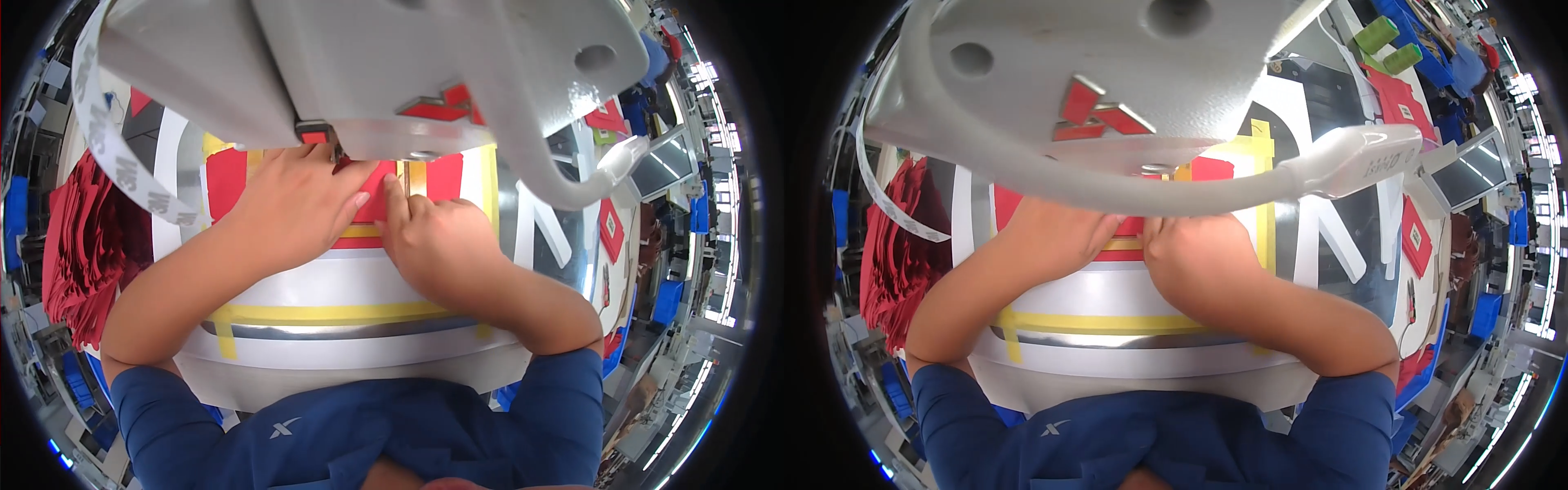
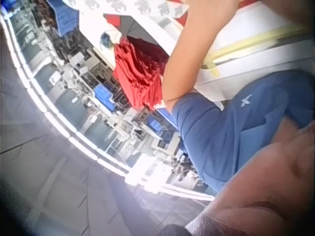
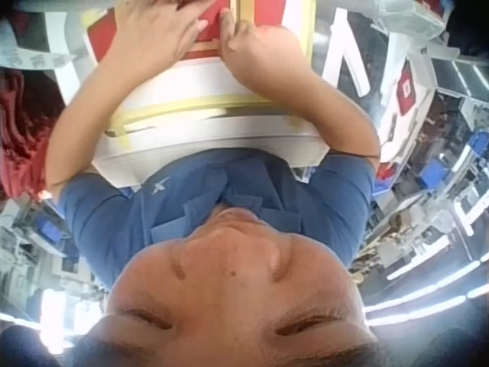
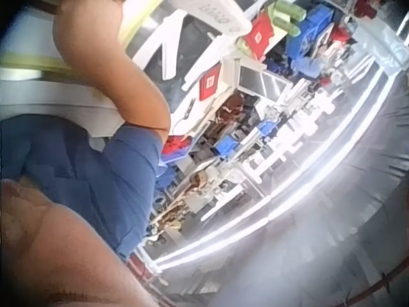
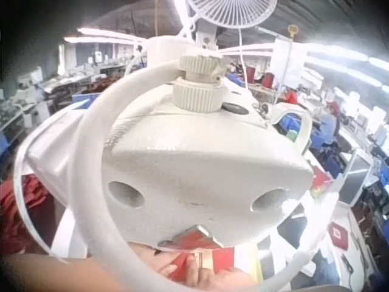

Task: Sewing brand labels onto red fabric or leather components using an industrial sewing machine.

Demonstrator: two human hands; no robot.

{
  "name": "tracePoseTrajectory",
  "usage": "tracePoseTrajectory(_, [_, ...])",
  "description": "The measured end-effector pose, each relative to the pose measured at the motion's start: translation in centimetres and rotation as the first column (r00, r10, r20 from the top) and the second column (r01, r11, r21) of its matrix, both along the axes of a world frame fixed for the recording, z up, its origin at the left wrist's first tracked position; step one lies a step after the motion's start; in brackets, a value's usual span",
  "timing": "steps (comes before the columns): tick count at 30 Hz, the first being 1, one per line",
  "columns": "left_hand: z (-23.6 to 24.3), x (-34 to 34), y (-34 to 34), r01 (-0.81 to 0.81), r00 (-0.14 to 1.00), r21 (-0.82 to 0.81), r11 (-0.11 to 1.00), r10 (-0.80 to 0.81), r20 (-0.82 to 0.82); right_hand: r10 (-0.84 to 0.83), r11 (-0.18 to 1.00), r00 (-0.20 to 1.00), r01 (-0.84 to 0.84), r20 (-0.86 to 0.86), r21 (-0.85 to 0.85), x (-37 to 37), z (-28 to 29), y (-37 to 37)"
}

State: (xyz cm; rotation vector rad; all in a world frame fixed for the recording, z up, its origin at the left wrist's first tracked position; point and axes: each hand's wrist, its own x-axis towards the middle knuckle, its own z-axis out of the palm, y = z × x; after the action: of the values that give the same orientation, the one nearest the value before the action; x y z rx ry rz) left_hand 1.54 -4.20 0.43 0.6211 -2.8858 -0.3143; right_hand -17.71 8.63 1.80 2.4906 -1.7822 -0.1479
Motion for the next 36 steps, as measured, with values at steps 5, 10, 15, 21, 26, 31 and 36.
tracePoseTrajectory(5, [-0.4, -0.6, 0.2, 0.007, 0.993, -0.084, 0.996, -0.016, -0.113, 0.053, 0.999, 0.994, -0.054, 0.093, 0.009, 0.3, 0.5, 1.5])
tracePoseTrajectory(10, [-0.3, -0.7, 0.7, -0.082, 0.997, 0.130, 0.988, 0.080, 0.022, 0.069, 0.998, 0.993, -0.067, 0.094, -0.023, 0.3, 0.6, 1.5])
tracePoseTrajectory(15, [0.4, -1.5, 0.5, -0.015, 1.000, 0.063, 0.998, 0.015, 0.002, 0.045, 0.999, 0.985, -0.042, 0.169, -0.016, 0.2, 0.3, 1.6])
tracePoseTrajectory(21, [1.1, -0.7, 0.3, -0.046, 0.997, 0.130, 0.990, 0.038, 0.065, 0.057, 0.998, 0.974, -0.060, 0.218, 0.007, 0.4, 0.9, 1.5])
tracePoseTrajectory(26, [-0.2, -1.0, -0.3, 0.009, 1.000, 0.055, 0.998, -0.010, 0.019, 0.036, 0.998, 0.975, -0.048, 0.220, 0.051, 0.0, 0.5, 1.4])
tracePoseTrajectory(31, [-0.1, -1.0, -0.1, -0.005, 1.000, 0.072, 0.997, 0.003, 0.030, 0.117, 0.985, 0.953, -0.147, 0.278, 0.092, -0.8, 1.6, 2.4])
tracePoseTrajectory(36, [0.5, 0.0, -0.2, -0.027, 0.998, 0.162, 0.986, 0.018, 0.060, 0.203, 0.973, 0.931, -0.227, 0.302, 0.046, -0.7, 2.9, 3.6])
